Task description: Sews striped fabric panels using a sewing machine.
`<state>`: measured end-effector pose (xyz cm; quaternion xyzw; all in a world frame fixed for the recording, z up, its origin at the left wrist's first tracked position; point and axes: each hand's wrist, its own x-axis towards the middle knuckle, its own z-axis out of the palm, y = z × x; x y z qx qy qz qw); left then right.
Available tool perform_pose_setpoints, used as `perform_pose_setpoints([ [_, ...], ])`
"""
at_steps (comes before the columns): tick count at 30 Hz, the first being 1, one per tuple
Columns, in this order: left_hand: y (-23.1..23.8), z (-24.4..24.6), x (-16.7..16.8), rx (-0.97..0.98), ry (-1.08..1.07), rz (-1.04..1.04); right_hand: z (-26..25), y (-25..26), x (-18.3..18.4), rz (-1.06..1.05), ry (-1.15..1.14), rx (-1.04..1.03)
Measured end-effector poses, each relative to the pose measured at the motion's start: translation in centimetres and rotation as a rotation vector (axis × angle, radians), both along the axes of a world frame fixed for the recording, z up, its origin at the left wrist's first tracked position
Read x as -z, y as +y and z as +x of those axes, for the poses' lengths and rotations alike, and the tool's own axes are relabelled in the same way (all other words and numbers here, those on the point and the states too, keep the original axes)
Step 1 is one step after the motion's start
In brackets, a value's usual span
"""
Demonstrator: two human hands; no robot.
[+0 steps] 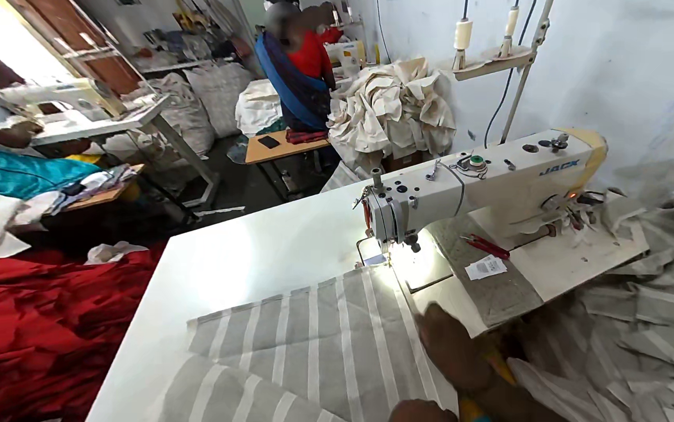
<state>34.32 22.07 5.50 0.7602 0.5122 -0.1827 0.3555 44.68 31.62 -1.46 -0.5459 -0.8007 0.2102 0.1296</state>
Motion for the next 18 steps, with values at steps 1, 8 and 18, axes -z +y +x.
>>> perform_pose_setpoints([
  [1,1.6,-1.7,-0.1,0.009,-0.093,0.062,1.1,-1.9,0.6,0.070,0.060,-0.015],
  [8,15.3,-6.9,6.7,-0.531,-0.100,0.739,3.1,-4.9,0.0,-0.003,0.068,-0.111],
  [18,15.0,-6.7,10.2,-0.487,-0.051,0.955,20.5,12.0,2.0,0.619,-0.056,0.318],
])
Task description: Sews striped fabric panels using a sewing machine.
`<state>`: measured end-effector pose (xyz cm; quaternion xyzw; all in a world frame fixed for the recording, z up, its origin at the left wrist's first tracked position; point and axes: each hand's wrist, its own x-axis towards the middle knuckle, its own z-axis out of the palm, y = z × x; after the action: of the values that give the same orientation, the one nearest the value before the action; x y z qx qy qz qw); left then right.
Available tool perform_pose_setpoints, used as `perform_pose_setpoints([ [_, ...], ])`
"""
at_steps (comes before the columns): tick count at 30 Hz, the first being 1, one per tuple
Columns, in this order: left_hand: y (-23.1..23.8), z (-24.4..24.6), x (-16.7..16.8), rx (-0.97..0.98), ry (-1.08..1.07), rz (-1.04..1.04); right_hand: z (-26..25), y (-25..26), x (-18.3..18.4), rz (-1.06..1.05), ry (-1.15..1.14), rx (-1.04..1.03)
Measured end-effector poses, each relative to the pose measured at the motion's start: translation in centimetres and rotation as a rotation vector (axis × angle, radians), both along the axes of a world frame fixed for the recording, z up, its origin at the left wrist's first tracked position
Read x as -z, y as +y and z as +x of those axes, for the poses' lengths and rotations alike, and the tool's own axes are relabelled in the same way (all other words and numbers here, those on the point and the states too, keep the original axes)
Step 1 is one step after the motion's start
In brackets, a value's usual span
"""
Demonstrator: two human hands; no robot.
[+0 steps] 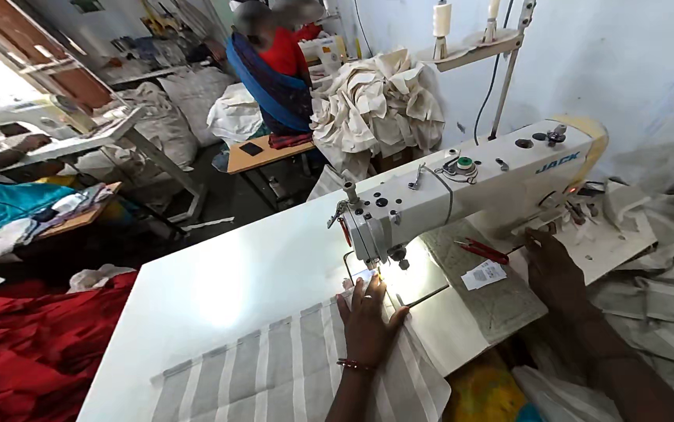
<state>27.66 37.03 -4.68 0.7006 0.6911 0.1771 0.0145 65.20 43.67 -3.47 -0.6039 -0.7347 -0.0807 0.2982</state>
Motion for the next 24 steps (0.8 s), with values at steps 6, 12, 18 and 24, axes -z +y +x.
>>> perform_pose_setpoints([
  [6,-0.9,0.4,0.2,0.010,-0.008,0.045,0.7,0.4,2.1,0.099,0.061,-0.027],
  [12,2.0,-1.3,-0.2,0.016,-0.082,0.038,0.4,0.2,2.1,0.146,0.025,0.016],
  [18,5.8,-2.3,-2.8,-0.048,-0.054,-0.187,0.3,0.0,1.4,0.152,0.050,0.004],
  [24,-2.2,0.6,-7.8,-0.026,-0.062,-0.340,-0.8,-1.6,1.0,0.247,0.307,-0.037],
])
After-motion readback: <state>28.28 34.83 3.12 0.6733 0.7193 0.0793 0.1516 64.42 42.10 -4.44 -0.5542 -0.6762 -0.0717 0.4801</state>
